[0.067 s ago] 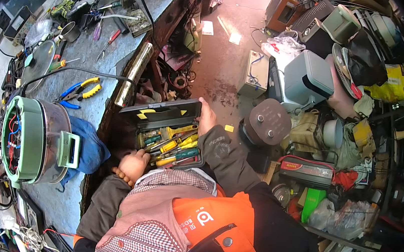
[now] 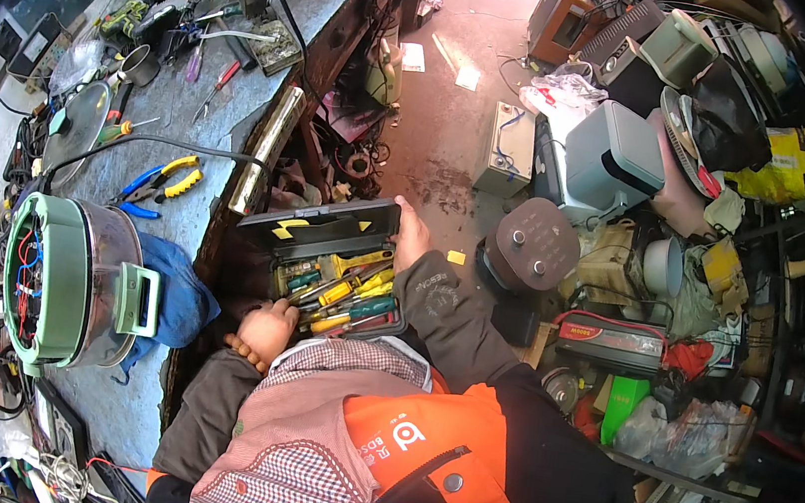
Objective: The person works at a cluttered workbench, using pliers and a screwdriver to strip, twist, and connect wires inside a green cylindrical device. They open a toolbox to select tools, manipulate small components, and test connections with a multimeter.
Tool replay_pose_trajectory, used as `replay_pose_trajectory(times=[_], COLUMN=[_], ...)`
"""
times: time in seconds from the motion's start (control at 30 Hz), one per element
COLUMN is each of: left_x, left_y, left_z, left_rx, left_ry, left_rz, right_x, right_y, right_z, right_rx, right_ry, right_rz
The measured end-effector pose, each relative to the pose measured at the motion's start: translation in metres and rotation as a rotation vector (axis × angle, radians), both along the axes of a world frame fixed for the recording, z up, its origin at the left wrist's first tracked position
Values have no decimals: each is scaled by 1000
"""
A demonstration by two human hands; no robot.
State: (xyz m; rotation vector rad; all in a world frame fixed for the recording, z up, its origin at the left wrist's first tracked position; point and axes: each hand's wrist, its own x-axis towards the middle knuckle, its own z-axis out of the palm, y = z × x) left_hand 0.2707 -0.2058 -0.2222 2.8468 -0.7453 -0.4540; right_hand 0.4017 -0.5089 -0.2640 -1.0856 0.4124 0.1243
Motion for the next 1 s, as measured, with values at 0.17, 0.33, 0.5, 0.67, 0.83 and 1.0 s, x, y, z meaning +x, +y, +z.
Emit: replay_pose_trajectory(times=[0.17, 0.33, 0.5, 0.67, 0.83, 1.0], left_x=[-3, -5, -42, -95, -181, -153], left_y=[8, 6, 13, 39, 147, 176], left_z=[-6, 38, 98, 197, 220, 198], left_rx=[-174, -496, -781, -820, -1458, -1224], left_ry=[-56, -2, -176, -593, -281, -850], left_rz=[63, 205, 311, 275, 834, 863], right_x=[3, 3, -3, -21, -54, -53], right_y=[-2, -7, -15, -32, -32, -18], right_z=[-10, -15, 12, 11, 1, 15], right_rx=[31, 91, 200, 145, -16, 137], right_ry=[-3, -24, -102, -21, 159, 112], right_rz=[-35, -14, 269, 273, 350, 578])
